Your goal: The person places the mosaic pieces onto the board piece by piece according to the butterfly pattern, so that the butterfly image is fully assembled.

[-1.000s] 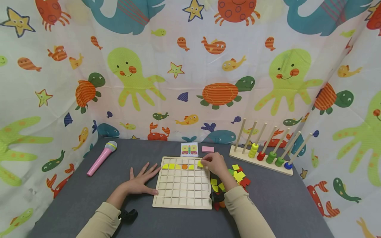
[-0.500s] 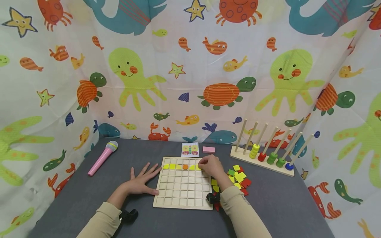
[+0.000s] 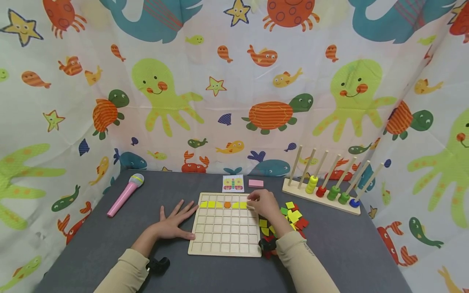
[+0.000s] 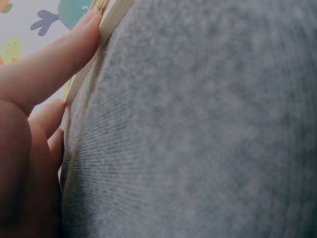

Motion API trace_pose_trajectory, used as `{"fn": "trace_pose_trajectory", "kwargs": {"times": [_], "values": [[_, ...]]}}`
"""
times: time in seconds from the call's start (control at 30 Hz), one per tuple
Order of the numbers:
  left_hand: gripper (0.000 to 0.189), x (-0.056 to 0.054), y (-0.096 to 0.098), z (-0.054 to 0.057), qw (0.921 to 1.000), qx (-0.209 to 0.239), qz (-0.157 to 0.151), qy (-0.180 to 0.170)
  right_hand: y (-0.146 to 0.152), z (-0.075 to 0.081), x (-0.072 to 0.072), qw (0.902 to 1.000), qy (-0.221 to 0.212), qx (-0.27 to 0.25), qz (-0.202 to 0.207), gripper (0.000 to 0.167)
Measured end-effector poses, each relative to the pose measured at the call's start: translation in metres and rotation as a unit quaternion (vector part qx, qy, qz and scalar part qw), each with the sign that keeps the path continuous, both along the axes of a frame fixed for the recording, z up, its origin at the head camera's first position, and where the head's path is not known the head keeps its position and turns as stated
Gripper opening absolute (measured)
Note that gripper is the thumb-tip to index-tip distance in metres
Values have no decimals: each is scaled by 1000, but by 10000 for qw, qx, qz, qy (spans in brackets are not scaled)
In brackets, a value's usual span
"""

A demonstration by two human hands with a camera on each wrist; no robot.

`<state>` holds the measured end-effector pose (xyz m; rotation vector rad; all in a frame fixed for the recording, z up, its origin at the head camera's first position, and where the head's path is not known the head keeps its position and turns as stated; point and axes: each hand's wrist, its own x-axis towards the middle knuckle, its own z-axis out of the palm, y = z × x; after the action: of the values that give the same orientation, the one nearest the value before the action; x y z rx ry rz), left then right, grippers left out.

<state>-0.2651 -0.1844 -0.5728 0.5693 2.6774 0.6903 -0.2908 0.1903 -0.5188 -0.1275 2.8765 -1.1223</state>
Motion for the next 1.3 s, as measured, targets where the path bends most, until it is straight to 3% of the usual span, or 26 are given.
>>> {"fn": "trace_pose_trajectory", "kwargs": {"times": [0.2,0.67,0.9,1.13,1.3], "values": [[117,1,0,-1,10000,48,33,-20,13,4,10,10000,87,9,10,15],[116,5,1,9,9999,-66,87,-100,46,-6,49,9990,-429,-139,-29,15],[113,7,1,15,9999,-50,64,-109,47,-11,70,9975,-648,262,-99,15],[112,9,4,21,9999,92,-40,-83,51,-9,76,9929,-768,912,-12,18],[113,7,3,13,9997,232,-19,-39,52,-3,75,9929,-913,736,204,20]]}}
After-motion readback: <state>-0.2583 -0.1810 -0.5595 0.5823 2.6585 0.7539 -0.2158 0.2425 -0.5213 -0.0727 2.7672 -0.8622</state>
